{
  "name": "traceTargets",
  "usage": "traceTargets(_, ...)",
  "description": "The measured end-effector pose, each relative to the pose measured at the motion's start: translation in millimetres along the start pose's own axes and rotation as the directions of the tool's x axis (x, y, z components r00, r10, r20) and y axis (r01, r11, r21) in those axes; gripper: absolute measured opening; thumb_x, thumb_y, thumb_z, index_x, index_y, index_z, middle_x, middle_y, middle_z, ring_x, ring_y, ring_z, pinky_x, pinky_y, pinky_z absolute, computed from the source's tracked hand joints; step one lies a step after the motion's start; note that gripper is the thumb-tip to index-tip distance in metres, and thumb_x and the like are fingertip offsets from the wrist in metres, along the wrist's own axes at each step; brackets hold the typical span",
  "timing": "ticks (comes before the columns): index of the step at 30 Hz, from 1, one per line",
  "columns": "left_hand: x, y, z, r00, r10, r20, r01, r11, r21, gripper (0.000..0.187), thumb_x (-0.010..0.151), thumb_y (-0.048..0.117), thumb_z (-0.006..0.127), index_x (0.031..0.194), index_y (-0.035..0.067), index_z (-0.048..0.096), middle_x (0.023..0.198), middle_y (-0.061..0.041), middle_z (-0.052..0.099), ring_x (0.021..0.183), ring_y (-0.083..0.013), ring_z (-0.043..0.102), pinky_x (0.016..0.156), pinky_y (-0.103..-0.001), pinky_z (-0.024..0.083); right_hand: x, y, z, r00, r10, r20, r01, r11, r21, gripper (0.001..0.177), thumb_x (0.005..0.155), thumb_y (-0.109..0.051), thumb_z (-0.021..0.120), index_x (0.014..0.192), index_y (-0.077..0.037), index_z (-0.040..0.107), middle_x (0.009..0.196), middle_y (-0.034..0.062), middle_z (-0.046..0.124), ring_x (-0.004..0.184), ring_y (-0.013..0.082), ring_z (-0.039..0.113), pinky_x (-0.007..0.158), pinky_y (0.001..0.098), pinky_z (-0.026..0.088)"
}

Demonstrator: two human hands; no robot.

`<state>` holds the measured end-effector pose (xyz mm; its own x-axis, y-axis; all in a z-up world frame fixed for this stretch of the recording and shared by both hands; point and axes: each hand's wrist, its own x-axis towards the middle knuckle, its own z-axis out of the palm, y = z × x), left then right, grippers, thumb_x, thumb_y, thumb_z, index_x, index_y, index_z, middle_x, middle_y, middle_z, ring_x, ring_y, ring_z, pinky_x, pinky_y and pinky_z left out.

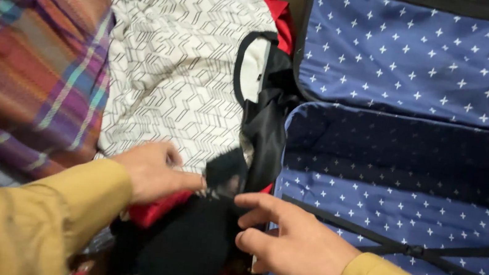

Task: The person folds a patterned white garment, a black garment, and a red garment by hand, rolling each into a compact bundle and placing them into an open blue suitcase. The person handles each item one at a time and arranges them inside the suitcase.

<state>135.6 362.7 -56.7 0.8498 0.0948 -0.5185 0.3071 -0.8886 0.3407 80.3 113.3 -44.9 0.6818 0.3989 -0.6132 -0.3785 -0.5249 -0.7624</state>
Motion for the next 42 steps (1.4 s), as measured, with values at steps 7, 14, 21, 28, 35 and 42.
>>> traceTargets(7, 29, 26, -3, 0.993, 0.035, -0.114, -0.002, 0.960, 0.280, 0.040, 0.079, 0.036, 0.080, 0.119, 0.033, 0.079, 0.171, -0.004, 0.018, 0.155, -0.0325, 0.024, 0.122, -0.056, 0.032, -3, -19, -15, 0.995, 0.055, -0.088, -0.068, 0.986, -0.151, 0.043, 0.089, -0.028, 0.065, 0.131, -0.016, 0.070, 0.113, 0.0061, 0.077, 0.078, 0.0138, 0.069, 0.076, 0.0321, 0.059)
traceTargets(14, 24, 19, 16, 0.980, -0.129, 0.149, 0.039, 0.867, 0.497, 0.069, 0.088, 0.011, 0.069, 0.143, 0.050, 0.056, 0.176, 0.002, -0.021, 0.160, -0.0345, 0.000, 0.122, -0.059, 0.025, -11, 3, -25, 0.995, 0.003, -0.103, -0.021, 0.984, -0.176, 0.046, 0.088, -0.029, 0.065, 0.131, -0.013, 0.067, 0.122, -0.0007, 0.072, 0.087, 0.0138, 0.075, 0.082, 0.0313, 0.060)
traceTargets(21, -3, 38, 2, 0.987, -0.021, 0.159, -0.077, 0.809, 0.583, 0.052, 0.092, 0.032, 0.074, 0.142, 0.045, 0.062, 0.175, -0.002, -0.012, 0.162, -0.0327, 0.001, 0.124, -0.052, 0.024, -11, 10, -19, 0.994, 0.025, -0.110, -0.046, 0.979, -0.196, 0.045, 0.089, -0.029, 0.063, 0.132, -0.014, 0.066, 0.123, -0.0018, 0.077, 0.088, 0.0143, 0.074, 0.082, 0.0317, 0.059)
traceTargets(28, -7, 47, 17, 0.967, -0.116, 0.229, -0.045, 0.803, 0.594, 0.074, 0.095, 0.037, 0.069, 0.160, 0.037, 0.032, 0.175, -0.001, -0.025, 0.161, -0.0345, -0.008, 0.121, -0.057, 0.022, -16, 9, -19, 0.992, 0.036, -0.120, -0.054, 0.986, -0.155, 0.045, 0.090, -0.028, 0.063, 0.133, -0.014, 0.065, 0.122, -0.0020, 0.076, 0.084, 0.0140, 0.073, 0.078, 0.0322, 0.060)
traceTargets(35, -2, 26, 32, 0.929, 0.240, -0.281, -0.144, 0.936, 0.322, 0.054, 0.087, 0.035, 0.070, 0.129, 0.009, 0.049, 0.147, -0.011, 0.040, 0.143, -0.0289, 0.036, 0.114, -0.057, 0.034, -12, 7, -18, 0.987, 0.096, -0.128, -0.104, 0.993, -0.058, 0.043, 0.092, -0.027, 0.064, 0.132, -0.013, 0.067, 0.112, 0.0081, 0.077, 0.080, 0.0132, 0.070, 0.072, 0.0313, 0.060)
traceTargets(42, 11, 51, -4, 0.732, 0.279, -0.621, -0.425, 0.900, -0.096, 0.044, 0.089, 0.035, 0.063, 0.112, -0.001, 0.053, 0.099, -0.034, 0.067, 0.096, -0.0524, 0.064, 0.085, -0.056, 0.048, -20, -13, -10, 0.990, -0.031, -0.139, 0.064, 0.969, 0.238, 0.050, 0.093, -0.042, 0.066, 0.132, -0.010, 0.063, 0.120, 0.0069, 0.076, 0.094, 0.0143, 0.074, 0.075, 0.0364, 0.061)
